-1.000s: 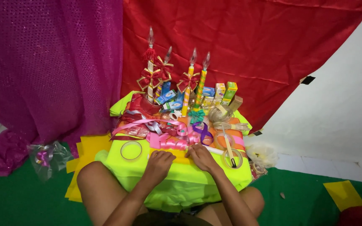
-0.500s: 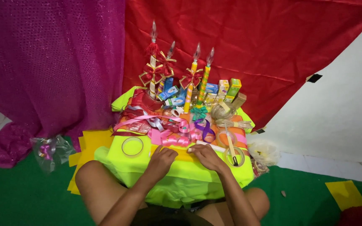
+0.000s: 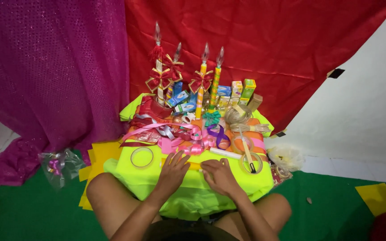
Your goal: Applying yellow tape to a tube as part of a handicraft project, smoothing it down with fingers and a small tool.
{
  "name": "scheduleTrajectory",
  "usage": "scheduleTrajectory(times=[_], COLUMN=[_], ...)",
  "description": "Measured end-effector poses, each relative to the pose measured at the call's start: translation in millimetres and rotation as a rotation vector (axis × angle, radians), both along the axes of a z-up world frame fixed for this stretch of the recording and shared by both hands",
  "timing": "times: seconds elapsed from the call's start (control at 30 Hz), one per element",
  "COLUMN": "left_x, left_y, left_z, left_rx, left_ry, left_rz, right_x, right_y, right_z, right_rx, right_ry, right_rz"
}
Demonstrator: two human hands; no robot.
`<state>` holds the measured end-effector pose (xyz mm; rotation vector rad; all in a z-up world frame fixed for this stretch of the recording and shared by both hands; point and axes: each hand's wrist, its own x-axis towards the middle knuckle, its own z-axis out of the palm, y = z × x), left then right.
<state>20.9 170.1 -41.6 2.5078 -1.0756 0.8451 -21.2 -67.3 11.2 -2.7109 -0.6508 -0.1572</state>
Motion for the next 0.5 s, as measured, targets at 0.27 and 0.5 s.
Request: scheduleTrajectory(times=[0.27, 0.5], left_x=[7, 9], left_y=[7, 20], left_z=[-8, -7], left_rx=[-0.024, -0.047], left_ry=[-0.063, -0.016], left_rz=[-0.01, -0.018], right_x=[-17, -18], right_y=[13, 16], right_z=[-37, -53], right_rx=[0.194, 0.3], right_ry=[-0.263, -0.385], right_rz=[0.012, 0.003])
